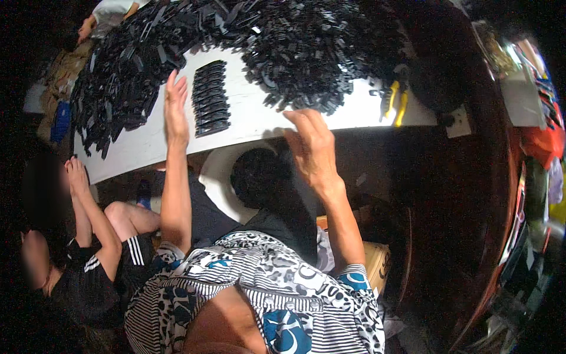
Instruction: The person assembles small plastic components into plastic housings by hand, lines them up on the table, and presses them using pliers.
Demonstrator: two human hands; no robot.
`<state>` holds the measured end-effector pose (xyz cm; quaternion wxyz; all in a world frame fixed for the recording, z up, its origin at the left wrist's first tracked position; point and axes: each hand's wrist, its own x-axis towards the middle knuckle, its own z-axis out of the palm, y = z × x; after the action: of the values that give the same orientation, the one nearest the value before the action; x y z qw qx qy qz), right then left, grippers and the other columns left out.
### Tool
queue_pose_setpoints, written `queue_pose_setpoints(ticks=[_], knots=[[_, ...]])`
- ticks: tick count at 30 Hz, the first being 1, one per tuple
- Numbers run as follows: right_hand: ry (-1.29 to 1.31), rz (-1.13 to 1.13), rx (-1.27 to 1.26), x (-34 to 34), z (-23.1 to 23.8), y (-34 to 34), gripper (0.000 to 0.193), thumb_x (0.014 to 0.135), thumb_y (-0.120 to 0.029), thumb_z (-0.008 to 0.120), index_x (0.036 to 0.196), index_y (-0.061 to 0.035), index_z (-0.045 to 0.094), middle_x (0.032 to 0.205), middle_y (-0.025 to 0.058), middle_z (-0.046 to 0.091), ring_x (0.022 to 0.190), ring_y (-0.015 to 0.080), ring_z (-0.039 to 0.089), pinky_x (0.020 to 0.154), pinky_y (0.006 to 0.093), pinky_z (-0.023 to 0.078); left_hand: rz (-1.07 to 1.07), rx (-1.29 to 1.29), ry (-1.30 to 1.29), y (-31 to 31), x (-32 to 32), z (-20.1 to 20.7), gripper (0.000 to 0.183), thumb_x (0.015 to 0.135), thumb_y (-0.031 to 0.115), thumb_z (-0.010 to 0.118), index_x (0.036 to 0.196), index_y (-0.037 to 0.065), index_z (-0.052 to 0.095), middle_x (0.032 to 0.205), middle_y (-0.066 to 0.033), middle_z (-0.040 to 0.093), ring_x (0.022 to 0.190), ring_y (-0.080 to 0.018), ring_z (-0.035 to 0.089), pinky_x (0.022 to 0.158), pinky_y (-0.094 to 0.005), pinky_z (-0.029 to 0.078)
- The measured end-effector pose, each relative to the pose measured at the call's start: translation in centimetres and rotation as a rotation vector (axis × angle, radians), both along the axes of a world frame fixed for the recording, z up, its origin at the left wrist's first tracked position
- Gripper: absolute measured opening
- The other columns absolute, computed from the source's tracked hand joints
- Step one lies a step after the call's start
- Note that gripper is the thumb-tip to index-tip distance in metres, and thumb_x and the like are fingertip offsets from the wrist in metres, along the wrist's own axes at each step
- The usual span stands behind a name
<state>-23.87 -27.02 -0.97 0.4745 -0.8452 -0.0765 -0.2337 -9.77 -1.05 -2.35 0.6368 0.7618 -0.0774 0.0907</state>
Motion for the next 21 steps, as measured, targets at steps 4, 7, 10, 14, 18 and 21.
queue_pose_setpoints(ticks=[4,7,10,14,18,21], knots=[[0.122,-0.237,-0.089,-2.0,-0.3,-4.3,0.024,0.074,0.007,0.063,0.097,-0.0011,0.062,0.082,0.0125,0.057,0.074,0.0280,0.059,0.063,0.0344,0.047,0.142,0.015,-0.060,2.9,-2.9,-1.9,0.055,0.100,0.039,0.040,0.129,-0.007,0.046,0.125,-0.0226,0.053,0.118,-0.0290,0.052,0.104,-0.0382,0.037],[0.114,-0.335,-0.085,-2.2,-0.1,-6.1,0.022,0.074,0.006,0.063,0.095,-0.0015,0.061,0.078,0.0120,0.056,0.065,0.0265,0.057,0.060,0.0343,0.046,0.293,0.031,-0.093,3.7,-6.4,-2.3,0.031,0.099,0.019,0.044,0.115,-0.003,0.059,0.107,-0.0104,0.061,0.090,-0.0145,0.056,0.077,-0.0269,0.046],[0.122,-0.380,-0.149,-1.4,-0.6,-8.0,0.022,0.075,0.004,0.065,0.096,-0.0016,0.061,0.081,0.0127,0.058,0.071,0.0280,0.059,0.063,0.0361,0.047,0.280,0.089,-0.072,2.5,-10.7,-2.5,0.025,0.096,0.011,0.045,0.108,-0.002,0.062,0.092,-0.0064,0.060,0.077,-0.0107,0.053,0.065,-0.0227,0.042],[0.145,-0.457,-0.264,0.6,0.4,-11.3,0.022,0.076,0.002,0.064,0.098,-0.0012,0.062,0.089,0.0157,0.059,0.080,0.0330,0.060,0.069,0.0400,0.048,0.075,0.216,-0.072,-0.3,-15.7,-1.2,0.021,0.093,0.006,0.047,0.102,-0.002,0.064,0.082,-0.0065,0.057,0.066,-0.0113,0.052,0.057,-0.0230,0.041],[0.229,-0.504,-0.452,3.7,1.7,-15.8,0.028,0.074,0.004,0.061,0.102,-0.0013,0.061,0.094,0.0174,0.058,0.088,0.0375,0.058,0.074,0.0419,0.047,-0.119,0.202,0.029,-3.0,-17.5,-0.9,0.018,0.089,0.002,0.051,0.097,0.000,0.066,0.081,-0.0078,0.059,0.067,-0.0138,0.056,0.057,-0.0242,0.044],[0.230,-0.490,-0.465,5.8,2.1,-17.7,0.028,0.074,0.002,0.062,0.102,-0.0012,0.061,0.095,0.0189,0.059,0.090,0.0388,0.058,0.075,0.0428,0.047,-0.208,0.194,0.102,-4.0,-18.1,-1.0,0.017,0.087,-0.002,0.052,0.096,0.001,0.066,0.077,-0.0079,0.058,0.067,-0.0162,0.057,0.058,-0.0256,0.044]])
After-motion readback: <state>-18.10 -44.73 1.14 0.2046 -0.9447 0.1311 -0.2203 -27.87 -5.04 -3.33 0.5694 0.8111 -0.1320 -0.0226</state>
